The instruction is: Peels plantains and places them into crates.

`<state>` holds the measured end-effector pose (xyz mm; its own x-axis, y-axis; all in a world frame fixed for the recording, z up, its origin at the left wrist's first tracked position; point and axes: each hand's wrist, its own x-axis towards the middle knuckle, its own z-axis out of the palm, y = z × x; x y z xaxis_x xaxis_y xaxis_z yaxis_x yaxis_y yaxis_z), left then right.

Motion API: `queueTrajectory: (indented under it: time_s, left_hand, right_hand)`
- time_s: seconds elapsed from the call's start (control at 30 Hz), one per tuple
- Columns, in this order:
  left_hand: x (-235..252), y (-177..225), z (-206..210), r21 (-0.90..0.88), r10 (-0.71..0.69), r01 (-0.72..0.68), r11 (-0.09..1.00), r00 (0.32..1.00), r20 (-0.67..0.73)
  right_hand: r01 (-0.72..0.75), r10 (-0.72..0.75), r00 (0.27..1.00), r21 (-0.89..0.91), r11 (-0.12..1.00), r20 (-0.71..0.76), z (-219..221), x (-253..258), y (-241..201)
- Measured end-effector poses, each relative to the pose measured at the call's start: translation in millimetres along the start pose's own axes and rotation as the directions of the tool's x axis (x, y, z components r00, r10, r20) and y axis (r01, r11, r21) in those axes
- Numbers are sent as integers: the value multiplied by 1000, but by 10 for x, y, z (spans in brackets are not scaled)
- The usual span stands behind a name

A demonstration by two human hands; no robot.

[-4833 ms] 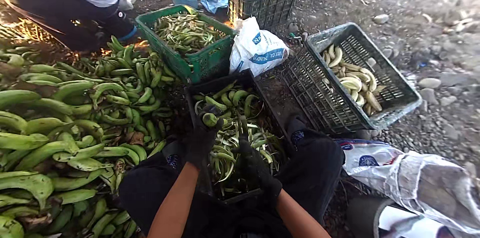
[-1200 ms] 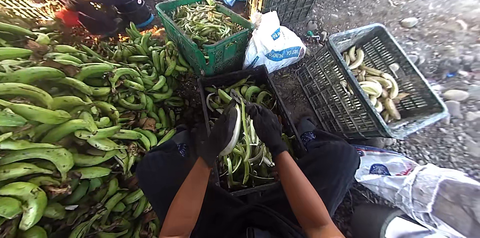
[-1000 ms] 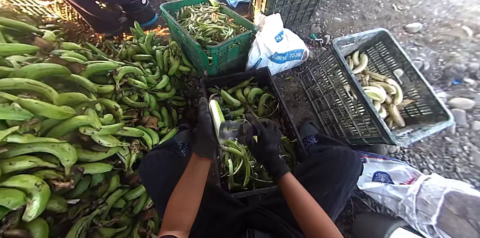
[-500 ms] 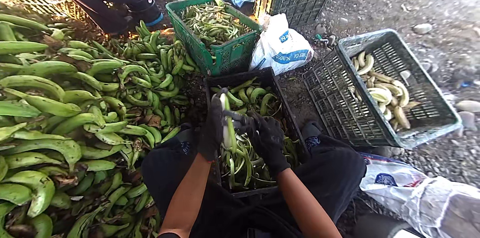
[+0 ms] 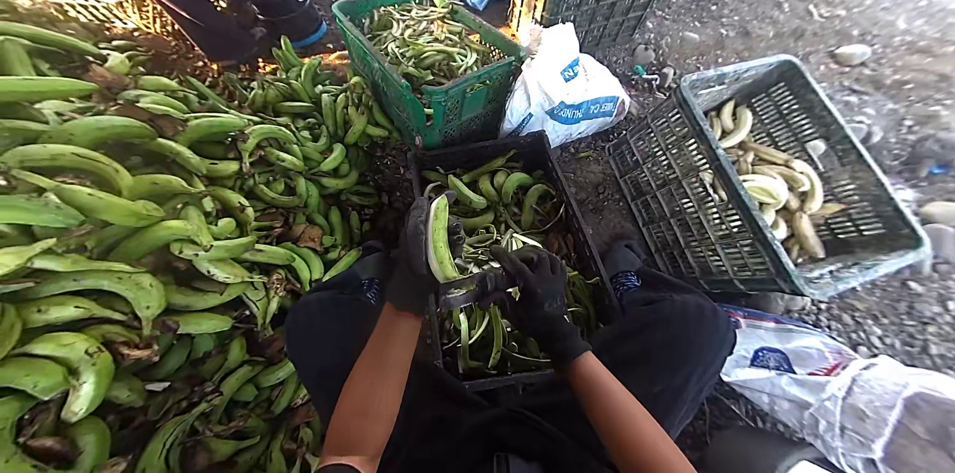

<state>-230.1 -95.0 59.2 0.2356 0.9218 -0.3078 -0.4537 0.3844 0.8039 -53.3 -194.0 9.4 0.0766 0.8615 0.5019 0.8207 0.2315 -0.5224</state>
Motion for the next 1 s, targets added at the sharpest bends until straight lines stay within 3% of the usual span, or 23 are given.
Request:
queueTrajectory:
  time_s: [0.1,0.17,0.3,0.37,0.4,0.5,0.6,0.67,0.73,0.83,0.93,1.0]
  left_hand:
    - [-50,-45,-2,171,99,-99,980,995,9]
    - [-30,-55,26,318,198,-188,929,980,1]
    - [-43,-97,173,622,192,-196,758,979,73]
    - [-133,-80,286,698,142,-142,702,988,57]
    - [-152,-56,307,666,116,-129,735,991,65]
    - [-72,-48,220,345,117,-146,927,988,104]
    - [18,9,56,288,124,-146,946,988,92]
    - [19,31,75,297,100,-117,948,992,73]
    - [0,-18,81,474,118,-152,867,988,100]
    - [-32,-103,128,660,140,-178,730,984,111]
    - [-102,-34,228,596,120,-153,788,988,96]
    - [-71,-10,190,515,105,-121,849,993,60]
  right_hand:
    - [-151,146,981,30,988,127,-72,82,-84]
    - [-294,271,927,54,954,260,-78,198,-139]
    - [-557,501,757,13,830,420,-16,544,-126]
    - [-616,540,727,57,785,423,3,628,-60]
    - [-618,539,736,80,782,409,-2,643,-40]
    - [-541,461,813,168,824,357,-45,500,14]
    - [-232,175,938,167,958,299,-135,198,87]
    - [-101,68,968,126,987,244,-165,109,126]
    - [-197,172,947,67,978,271,-195,177,90]
    - [-535,493,782,5,845,382,-167,495,95]
    - [-656,561,733,184,732,385,-196,682,279]
    - [-653,553,731,174,737,399,-330,801,469]
